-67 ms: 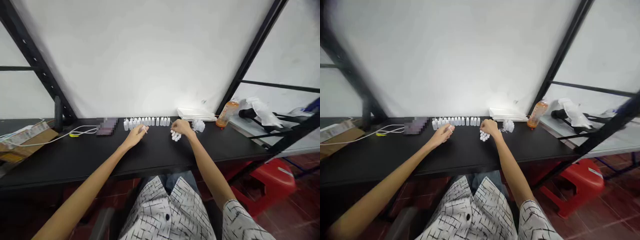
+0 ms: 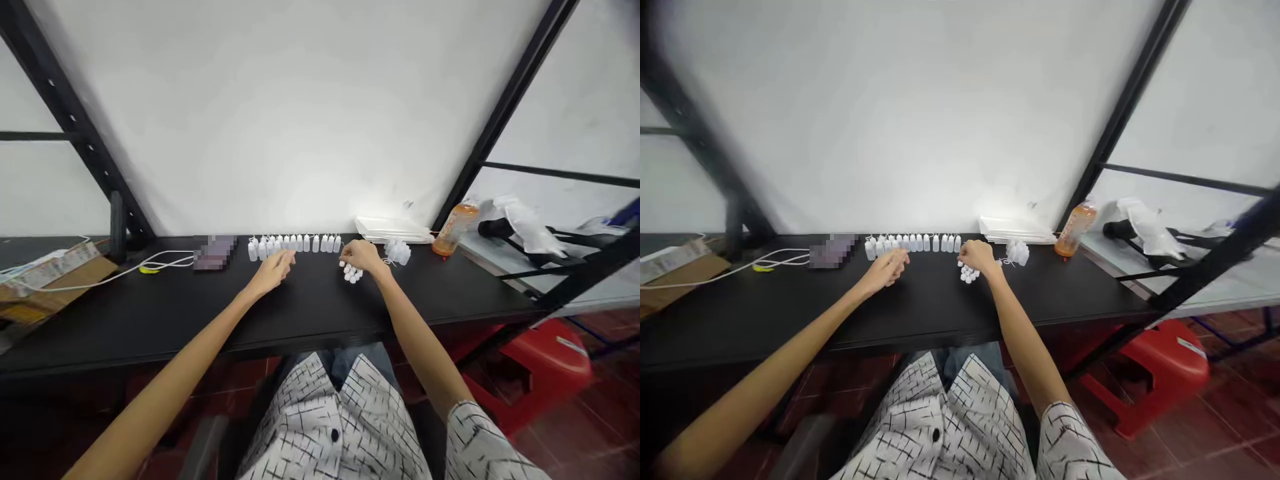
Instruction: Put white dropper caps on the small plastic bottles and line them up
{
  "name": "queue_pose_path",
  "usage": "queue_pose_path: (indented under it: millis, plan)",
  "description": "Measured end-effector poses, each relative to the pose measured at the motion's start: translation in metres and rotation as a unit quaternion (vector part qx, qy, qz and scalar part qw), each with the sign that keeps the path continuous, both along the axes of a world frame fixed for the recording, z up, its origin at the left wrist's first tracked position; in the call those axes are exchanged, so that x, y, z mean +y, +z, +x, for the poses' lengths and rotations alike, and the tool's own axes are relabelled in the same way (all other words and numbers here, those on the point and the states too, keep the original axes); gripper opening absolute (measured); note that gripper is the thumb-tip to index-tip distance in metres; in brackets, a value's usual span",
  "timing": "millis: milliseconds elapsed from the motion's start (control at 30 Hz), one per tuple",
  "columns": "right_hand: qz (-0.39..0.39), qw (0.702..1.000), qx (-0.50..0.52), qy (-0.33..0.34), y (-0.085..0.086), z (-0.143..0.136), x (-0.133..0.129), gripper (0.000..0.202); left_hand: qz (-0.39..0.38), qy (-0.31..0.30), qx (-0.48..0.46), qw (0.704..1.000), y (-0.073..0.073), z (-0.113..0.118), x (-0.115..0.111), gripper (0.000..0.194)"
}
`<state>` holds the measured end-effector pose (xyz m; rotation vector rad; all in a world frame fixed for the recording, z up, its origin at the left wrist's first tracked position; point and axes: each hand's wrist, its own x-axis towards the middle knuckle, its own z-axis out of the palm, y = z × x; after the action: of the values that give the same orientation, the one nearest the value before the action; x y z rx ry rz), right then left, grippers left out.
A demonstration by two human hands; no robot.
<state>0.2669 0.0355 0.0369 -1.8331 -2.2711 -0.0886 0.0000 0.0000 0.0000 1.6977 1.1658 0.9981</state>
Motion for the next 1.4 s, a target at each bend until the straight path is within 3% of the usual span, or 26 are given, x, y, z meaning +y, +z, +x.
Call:
queue_pose_path:
  millis: [100, 167, 267, 333, 400, 667, 933, 1233, 1400]
  plan:
    - [0.041, 0.995, 0.08, 0.035, -0.003, -0.009, -0.002, 0.016, -0.047, -0.004, -0.026, 0.999, 0.002, 0.002, -0.001, 0.049]
    - [0.049, 0.976, 0.197, 0.085, -0.006, -0.019, -0.003, 0.018, -0.05, 0.003, -0.015, 0.999, 0.004, 0.003, -0.003, 0.047]
    - [-0.03, 0.901, 0.378, 0.21, -0.014, -0.042, -0.005, 0.022, -0.046, 0.014, 0.01, 0.999, 0.008, 0.003, -0.006, 0.045]
    - [-0.068, 0.854, 0.439, 0.27, -0.019, -0.057, -0.007, 0.025, -0.042, 0.016, 0.025, 0.999, 0.009, 0.003, -0.008, 0.044]
    - [-0.066, 0.833, 0.465, 0.291, -0.024, -0.069, -0.008, 0.028, -0.032, 0.011, 0.032, 0.999, 0.009, 0.003, -0.008, 0.039]
    - [-0.041, 0.838, 0.475, 0.267, -0.036, -0.081, -0.01, 0.033, 0.026, -0.007, 0.051, 0.998, 0.004, 0.004, -0.004, 0.025]
    - [-0.135, 0.793, 0.517, 0.291, -0.035, -0.082, -0.009, 0.037, 0.057, 0.002, 0.06, 0.997, 0.001, 0.005, -0.004, 0.024]
    - [-0.179, 0.787, 0.508, 0.301, -0.024, -0.078, -0.016, 0.034, 0.051, -0.005, 0.057, 0.997, 0.003, 0.005, -0.004, 0.023]
    - [-0.208, 0.765, 0.521, 0.317, -0.018, -0.078, -0.012, 0.034, -0.01, -0.005, 0.027, 1.0, 0.001, 0.006, -0.001, 0.024]
